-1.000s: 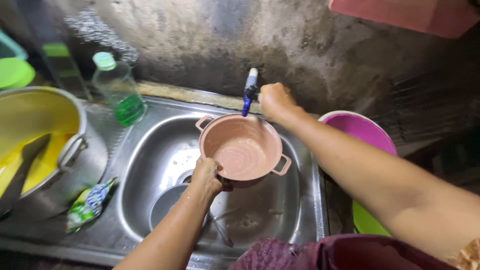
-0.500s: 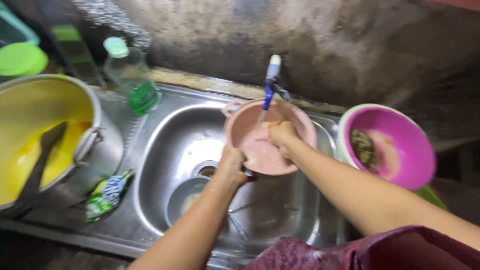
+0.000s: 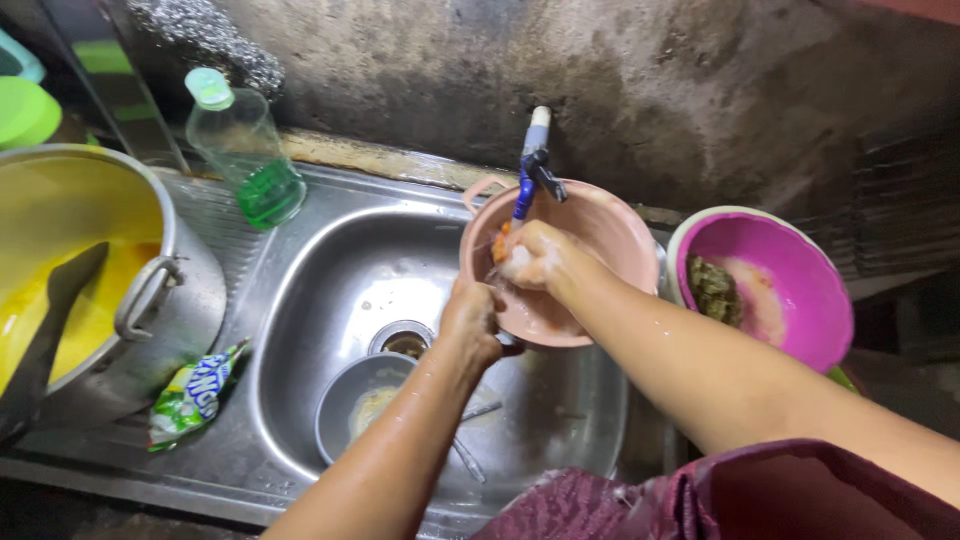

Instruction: The person transfers noodles from a pink pot into a pan, then washes the pink pot, a metal bowl, a fork, and a large pot in the sink using a scrubber and running water. The cleaned items are placed on a dish rack.

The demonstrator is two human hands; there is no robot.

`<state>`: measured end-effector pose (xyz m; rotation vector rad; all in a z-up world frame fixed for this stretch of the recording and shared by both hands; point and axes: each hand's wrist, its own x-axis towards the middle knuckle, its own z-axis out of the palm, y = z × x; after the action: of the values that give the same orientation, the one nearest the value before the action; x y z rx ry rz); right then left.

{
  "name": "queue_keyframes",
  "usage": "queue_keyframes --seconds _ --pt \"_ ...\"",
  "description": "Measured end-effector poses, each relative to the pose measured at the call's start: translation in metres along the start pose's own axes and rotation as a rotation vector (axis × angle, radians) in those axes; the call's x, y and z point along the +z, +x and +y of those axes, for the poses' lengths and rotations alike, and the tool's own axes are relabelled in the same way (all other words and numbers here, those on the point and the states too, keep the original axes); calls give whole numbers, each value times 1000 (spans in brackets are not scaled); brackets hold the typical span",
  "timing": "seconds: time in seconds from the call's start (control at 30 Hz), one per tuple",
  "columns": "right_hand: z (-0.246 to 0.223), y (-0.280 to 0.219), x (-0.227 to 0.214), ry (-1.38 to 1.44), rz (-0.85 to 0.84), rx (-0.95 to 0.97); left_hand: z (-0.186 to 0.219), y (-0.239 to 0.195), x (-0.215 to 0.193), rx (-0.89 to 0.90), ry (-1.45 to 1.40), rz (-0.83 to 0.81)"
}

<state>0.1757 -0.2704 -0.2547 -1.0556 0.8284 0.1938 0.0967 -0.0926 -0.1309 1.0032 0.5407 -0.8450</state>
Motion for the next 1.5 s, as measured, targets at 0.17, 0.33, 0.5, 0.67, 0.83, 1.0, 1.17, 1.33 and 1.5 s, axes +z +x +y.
queue_keyframes --seconds 0.17,0.33,0.5,0.67,0.83,1.0,1.17,1.33,1.5 --pt "-13 -23 8 -149 -19 -47 13 -1 -13 21 -21 84" --pt "-41 -63 -9 -426 -99 -168 17 5 -17 11 -56 161" --pt "-69 -114 -1 -452 141 -512 10 20 -24 -25 -93 193" --pt "-82 -142 14 -518 290 -702 6 21 -29 25 -132 203" --pt "-80 -141 6 -626 334 -802 11 10 -35 -39 -101 226" --pt "-90 -139 -6 -887 406 -976 14 -1 -38 -11 -88 212" --pt "-85 -142 -4 -817 458 -944 15 -7 -31 -9 -114 138" --pt "-76 -135 -3 -786 539 -1079 18 -12 -29 5 -91 155" --pt "-58 -107 -13 -737 651 -1227 15 -9 -32 -2 -80 152"
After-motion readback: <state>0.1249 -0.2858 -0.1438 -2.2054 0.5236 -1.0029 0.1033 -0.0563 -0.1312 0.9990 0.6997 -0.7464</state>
